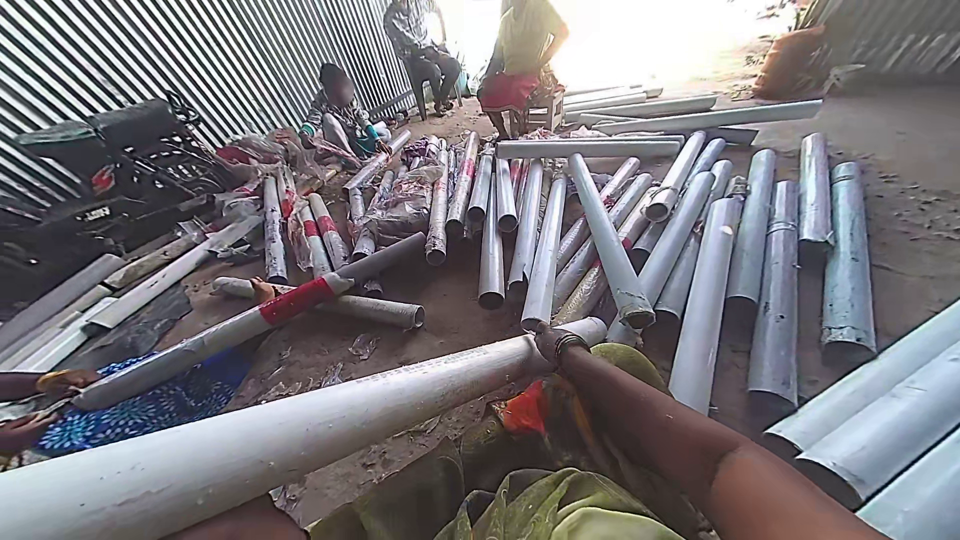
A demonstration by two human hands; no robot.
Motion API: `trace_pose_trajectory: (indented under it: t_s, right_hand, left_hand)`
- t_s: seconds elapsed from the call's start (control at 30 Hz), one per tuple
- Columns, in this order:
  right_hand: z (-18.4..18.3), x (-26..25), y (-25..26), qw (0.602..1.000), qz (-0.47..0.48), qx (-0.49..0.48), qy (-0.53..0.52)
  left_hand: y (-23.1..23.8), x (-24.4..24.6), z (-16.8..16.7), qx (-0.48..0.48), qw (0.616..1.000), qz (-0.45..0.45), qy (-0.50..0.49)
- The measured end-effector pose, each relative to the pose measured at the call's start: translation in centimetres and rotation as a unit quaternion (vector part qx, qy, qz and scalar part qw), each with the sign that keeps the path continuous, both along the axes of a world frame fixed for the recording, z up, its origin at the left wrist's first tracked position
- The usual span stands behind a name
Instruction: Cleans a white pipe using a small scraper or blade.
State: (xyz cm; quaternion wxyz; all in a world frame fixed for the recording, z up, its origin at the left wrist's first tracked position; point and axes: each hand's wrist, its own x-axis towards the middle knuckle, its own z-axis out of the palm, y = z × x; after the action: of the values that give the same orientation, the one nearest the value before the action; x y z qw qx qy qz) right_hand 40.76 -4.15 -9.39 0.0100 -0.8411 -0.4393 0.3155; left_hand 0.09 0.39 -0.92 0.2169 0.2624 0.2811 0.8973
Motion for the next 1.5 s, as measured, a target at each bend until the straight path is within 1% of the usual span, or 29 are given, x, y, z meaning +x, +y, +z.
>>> trace_pose_trajectory:
  t_s: [0.07,0.17,0.27,0.33,0.43,0.53,0.63,0.7,0.73,0.8,0.9,0.97,1.07,1.13,1.17,1.23,1.3,1.37,1.43,1.5]
  right_hand:
    - [1.9,-2.2,-0.2,0.997,0.041,0.060,0.031]
    - [4.5,-6.5,-0.9,0.976,0.142,0.143,0.085]
    - [6.1,-10.0,-1.1,0.950,0.230,0.173,0.119]
    - [5.9,-10.7,-0.7,0.943,0.244,0.180,0.139]
    - [5.1,-9.7,-0.4,0.948,0.228,0.175,0.138]
    - [4.5,-7.9,-0.8,0.974,0.193,0.101,0.064]
    - [1.5,-3.4,-0.9,0.995,0.099,0.017,0.012]
    - [-0.4,-0.1,-1.0,0.999,0.038,-0.012,0.001]
    - [-0.5,0.7,-1.0,1.000,0.021,-0.002,0.002]
    - [0.7,0.0,-0.8,0.999,0.019,0.040,0.007]
    - [2.3,-3.3,-0.3,0.985,0.084,0.141,0.054]
    - [3.8,-6.5,-0.3,0.969,0.138,0.176,0.108]
    - [5.5,-9.9,-0.4,0.949,0.211,0.182,0.150]
    - [5.1,-10.4,-0.2,0.948,0.233,0.175,0.129]
    - [4.6,-10.0,-0.1,0.953,0.229,0.164,0.111]
    - [3.3,-8.2,0.0,0.972,0.194,0.113,0.063]
    - [1.0,-4.8,0.3,0.990,0.131,0.044,0.024]
    - [-0.5,-1.0,0.3,0.998,0.060,0.006,0.019]
    - [-0.1,0.6,0.1,0.999,0.035,0.026,0.029]
    - [0.5,0.0,0.0,0.993,0.052,0.099,0.044]
  left_hand:
    - [0.2,-0.1,0.0,-0.004,1.000,0.014,0.015]
    - [-0.1,0.4,0.4,-0.009,0.999,0.037,0.016]
    - [0.3,-0.3,0.0,-0.008,0.999,0.039,0.014]
    - [0.6,-1.1,-0.5,-0.002,1.000,0.007,0.016]
    - [1.2,-1.8,-1.3,0.002,1.000,0.004,0.012]
    - [1.8,-2.8,-2.2,0.004,1.000,0.005,0.003]
    - [2.1,-3.1,-2.7,-0.011,1.000,-0.005,0.001]
    - [2.1,-3.0,-2.6,-0.016,1.000,-0.008,0.001]
    - [2.2,-3.0,-2.6,-0.014,1.000,-0.007,-0.003]
    - [2.2,-3.0,-2.4,-0.010,1.000,0.001,-0.007]
    - [1.8,-2.5,-1.9,-0.010,1.000,0.003,-0.006]
    - [1.5,-2.3,-1.8,-0.016,1.000,0.005,0.000]
    - [1.5,-2.3,-1.6,0.004,1.000,0.025,0.002]
    - [1.5,-2.4,-1.7,0.011,1.000,0.021,-0.001]
    - [1.6,-2.5,-1.9,0.012,1.000,0.020,-0.002]
    - [1.7,-2.8,-2.3,0.012,1.000,0.016,0.000]
    - [1.5,-2.4,-2.2,-0.006,1.000,0.004,0.007]
    - [1.3,-2.0,-1.8,-0.024,1.000,-0.009,0.003]
    - [1.0,-1.4,-1.5,-0.036,0.999,-0.008,-0.004]
    - [0.4,-0.3,-1.0,-0.045,0.999,0.019,-0.008]
